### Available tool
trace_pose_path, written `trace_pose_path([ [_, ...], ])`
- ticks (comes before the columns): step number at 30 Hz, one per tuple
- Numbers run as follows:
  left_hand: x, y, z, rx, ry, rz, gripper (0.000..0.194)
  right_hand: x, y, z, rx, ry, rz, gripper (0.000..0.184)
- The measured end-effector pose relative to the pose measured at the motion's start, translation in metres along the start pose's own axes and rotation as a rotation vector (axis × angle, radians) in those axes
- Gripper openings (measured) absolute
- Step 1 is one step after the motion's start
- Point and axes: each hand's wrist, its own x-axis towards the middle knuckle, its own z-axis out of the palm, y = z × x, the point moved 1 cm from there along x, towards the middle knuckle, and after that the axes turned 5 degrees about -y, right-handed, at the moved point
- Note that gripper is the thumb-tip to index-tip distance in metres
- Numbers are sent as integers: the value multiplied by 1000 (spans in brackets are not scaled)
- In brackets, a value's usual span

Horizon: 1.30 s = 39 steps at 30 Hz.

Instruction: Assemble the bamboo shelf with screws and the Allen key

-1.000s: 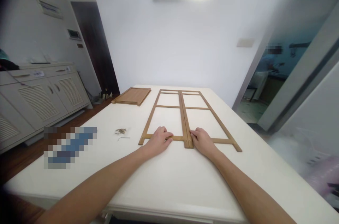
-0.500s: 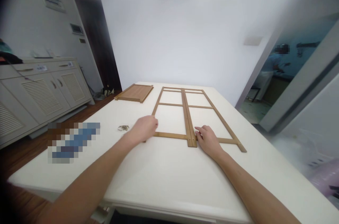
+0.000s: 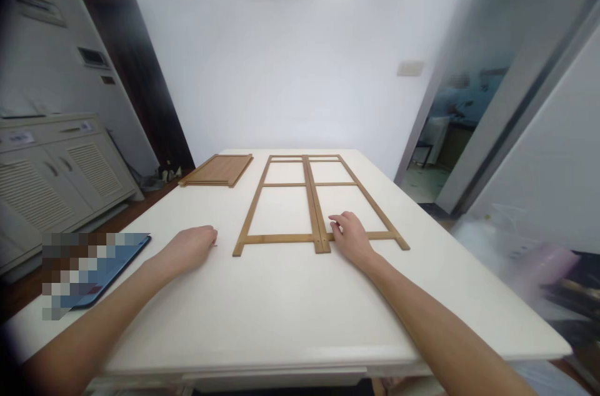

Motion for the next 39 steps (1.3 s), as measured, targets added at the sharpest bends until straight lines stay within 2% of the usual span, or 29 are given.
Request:
trace_pose_path([
  [5, 0, 11, 0, 16, 0, -1, 26, 0, 2, -9, 26, 75, 14, 24],
  [8, -5, 22, -13, -8, 38, -19, 26, 0, 3, -14, 42, 105, 20, 24],
  [10, -9, 40, -26, -52, 81, 13, 26, 0, 3, -15, 51, 121, 26, 23],
  [12, -13, 70, -39, -130, 114, 122, 25, 0, 0, -16, 59, 129, 26, 24],
  [15, -16, 131, -47, -237, 60, 367, 22, -1, -5, -16, 64, 117, -12, 24],
  [17, -15, 172, -46, -239, 63, 533, 21, -2, -9, -16, 63, 103, -43, 24],
  [19, -11, 204, -40, -184, 120, 654, 19, -2, -9, -18, 60, 96, -57, 24],
  [22, -2, 232, -31, -131, 211, 743, 17, -3, -5, -20, 57, 101, -50, 24],
  [26, 6, 239, -19, -284, 309, 748, 16, -2, 4, -18, 20, 18, 7, 25],
  [29, 7, 237, -14, -432, 344, 719, 18, -1, 7, -13, -26, -135, 58, 26],
  [32, 6, 236, -12, -456, 362, 733, 20, 0, 7, -9, -51, -258, 69, 30],
  [39, 2, 231, -21, -463, 413, 728, 22, 1, 12, -9, -10, -259, 67, 34],
])
